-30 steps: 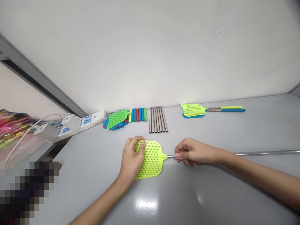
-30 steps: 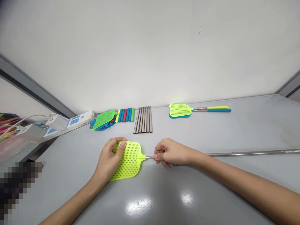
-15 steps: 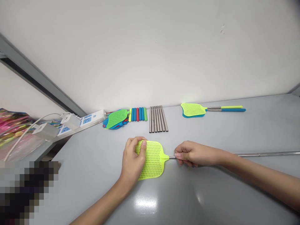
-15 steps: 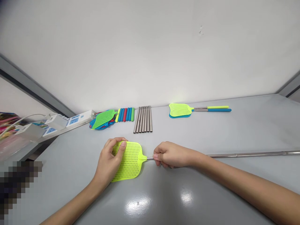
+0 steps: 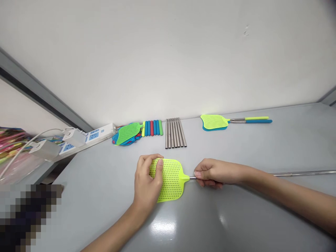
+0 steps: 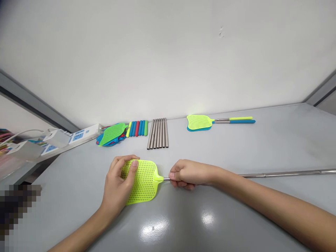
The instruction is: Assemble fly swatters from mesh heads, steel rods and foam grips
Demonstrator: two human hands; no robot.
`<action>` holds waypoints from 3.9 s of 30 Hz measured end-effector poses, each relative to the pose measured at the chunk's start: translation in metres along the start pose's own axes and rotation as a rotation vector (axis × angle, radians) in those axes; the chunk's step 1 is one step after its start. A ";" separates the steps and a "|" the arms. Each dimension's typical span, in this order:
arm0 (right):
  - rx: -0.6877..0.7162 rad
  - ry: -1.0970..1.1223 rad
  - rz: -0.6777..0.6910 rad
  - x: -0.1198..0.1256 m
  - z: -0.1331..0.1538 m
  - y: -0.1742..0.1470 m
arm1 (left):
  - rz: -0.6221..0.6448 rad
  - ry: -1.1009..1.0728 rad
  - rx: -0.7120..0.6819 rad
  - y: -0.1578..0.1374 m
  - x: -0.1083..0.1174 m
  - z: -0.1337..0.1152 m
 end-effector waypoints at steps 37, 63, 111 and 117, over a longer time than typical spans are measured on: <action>0.055 0.127 0.090 0.001 0.000 0.010 | 0.168 -0.022 0.101 0.008 -0.020 0.020; 0.059 0.156 0.085 0.001 -0.001 0.009 | 0.182 -0.013 0.096 0.008 -0.022 0.020; 0.136 -0.017 0.057 0.019 0.008 0.008 | 0.063 0.054 0.017 0.027 -0.009 0.023; 0.136 -0.178 -0.061 0.046 0.008 0.006 | 0.025 0.059 0.018 0.037 -0.004 0.033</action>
Point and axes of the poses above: each hand's wrist, its own y-axis towards the middle knuckle, its own x-axis out of the back of the hand, z = x × y, the point moved 10 cm from there along y, towards the middle knuckle, and after that the axes turned 10 degrees about -z, right-handed, at the moved point
